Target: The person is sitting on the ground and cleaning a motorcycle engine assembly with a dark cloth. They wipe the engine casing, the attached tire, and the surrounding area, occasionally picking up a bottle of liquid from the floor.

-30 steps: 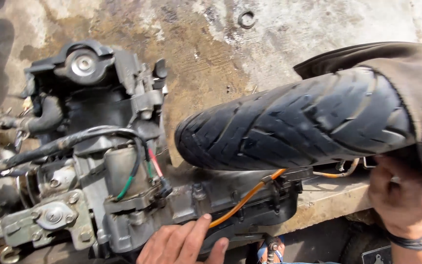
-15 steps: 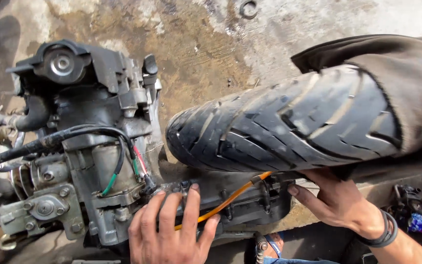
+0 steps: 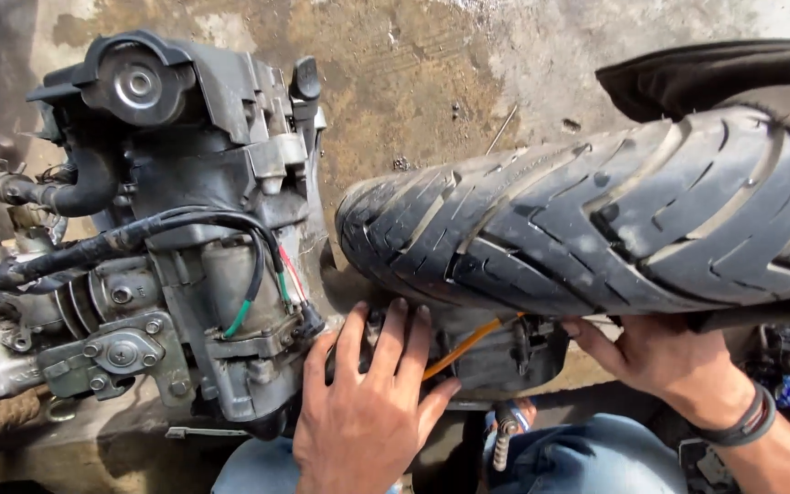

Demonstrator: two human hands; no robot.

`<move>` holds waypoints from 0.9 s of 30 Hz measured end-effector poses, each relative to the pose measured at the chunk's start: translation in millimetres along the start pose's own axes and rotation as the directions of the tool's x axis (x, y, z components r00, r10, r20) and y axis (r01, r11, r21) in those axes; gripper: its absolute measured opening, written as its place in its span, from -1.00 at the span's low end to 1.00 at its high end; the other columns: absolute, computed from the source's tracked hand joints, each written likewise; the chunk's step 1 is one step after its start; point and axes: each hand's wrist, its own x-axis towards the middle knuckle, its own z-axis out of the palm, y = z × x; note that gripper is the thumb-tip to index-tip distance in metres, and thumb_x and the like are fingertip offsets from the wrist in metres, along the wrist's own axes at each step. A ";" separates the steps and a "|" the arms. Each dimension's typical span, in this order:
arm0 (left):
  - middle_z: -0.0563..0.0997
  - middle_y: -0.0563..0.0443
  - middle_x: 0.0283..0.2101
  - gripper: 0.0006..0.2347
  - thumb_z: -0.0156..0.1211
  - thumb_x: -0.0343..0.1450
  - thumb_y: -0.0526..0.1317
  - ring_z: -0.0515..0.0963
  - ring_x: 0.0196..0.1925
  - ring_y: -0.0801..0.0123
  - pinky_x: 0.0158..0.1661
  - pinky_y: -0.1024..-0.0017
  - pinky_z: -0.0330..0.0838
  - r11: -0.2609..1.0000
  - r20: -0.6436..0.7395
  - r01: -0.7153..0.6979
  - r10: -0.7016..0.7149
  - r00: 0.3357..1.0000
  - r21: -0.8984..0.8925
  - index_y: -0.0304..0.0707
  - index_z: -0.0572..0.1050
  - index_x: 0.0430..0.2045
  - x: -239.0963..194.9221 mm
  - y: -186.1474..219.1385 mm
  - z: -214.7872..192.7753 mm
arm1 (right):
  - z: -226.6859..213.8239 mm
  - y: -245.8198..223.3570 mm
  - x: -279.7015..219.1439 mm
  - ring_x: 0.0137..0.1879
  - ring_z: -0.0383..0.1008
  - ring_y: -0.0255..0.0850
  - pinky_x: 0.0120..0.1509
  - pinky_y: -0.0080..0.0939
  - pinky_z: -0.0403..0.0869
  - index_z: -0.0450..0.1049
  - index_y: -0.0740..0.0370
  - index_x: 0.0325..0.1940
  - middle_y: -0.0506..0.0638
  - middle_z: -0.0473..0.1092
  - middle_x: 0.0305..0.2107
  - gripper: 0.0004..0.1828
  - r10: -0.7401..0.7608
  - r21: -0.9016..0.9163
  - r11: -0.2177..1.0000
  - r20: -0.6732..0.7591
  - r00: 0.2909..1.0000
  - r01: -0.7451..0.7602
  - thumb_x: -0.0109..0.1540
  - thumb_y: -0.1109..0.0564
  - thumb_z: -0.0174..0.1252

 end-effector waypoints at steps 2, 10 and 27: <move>0.52 -0.03 0.16 -0.43 0.27 0.32 0.21 0.44 0.18 0.01 0.15 0.08 0.25 1.000 -0.002 -0.014 0.014 1.000 0.008 -0.16 0.53 0.10 0.8 -1.2 -2.9 | -17.6 -15.5 17.1 -0.27 0.54 0.07 -0.20 -0.10 0.46 0.60 0.21 0.07 0.07 0.56 -0.29 -0.48 0.059 0.248 0.966 0.081 0.995 -0.078 0.19 -0.18 0.20; 0.52 0.03 0.19 -0.46 0.26 0.33 0.21 0.44 0.19 0.02 0.13 0.11 0.28 0.999 -0.016 -0.031 0.032 0.999 0.042 -0.14 0.56 0.08 0.3 1.9 -0.2 | -13.1 -12.1 6.2 -0.36 0.51 0.13 -0.28 -0.04 0.45 0.58 0.27 0.06 0.17 0.55 -0.34 -0.50 0.147 0.214 0.958 0.208 0.967 -0.191 0.24 -0.15 0.14; 0.51 0.08 0.21 -0.44 0.17 0.34 0.26 0.50 0.21 0.06 0.09 0.13 0.34 0.992 -0.025 -0.057 0.060 0.998 0.109 -0.04 0.50 0.14 -4.9 2.9 11.1 | -9.2 -36.4 -0.4 -0.33 0.37 -0.06 -0.13 -0.14 0.43 0.58 0.30 -0.05 -0.01 0.51 -0.37 -0.60 0.137 0.546 0.838 -0.196 0.971 -0.008 0.04 0.41 0.15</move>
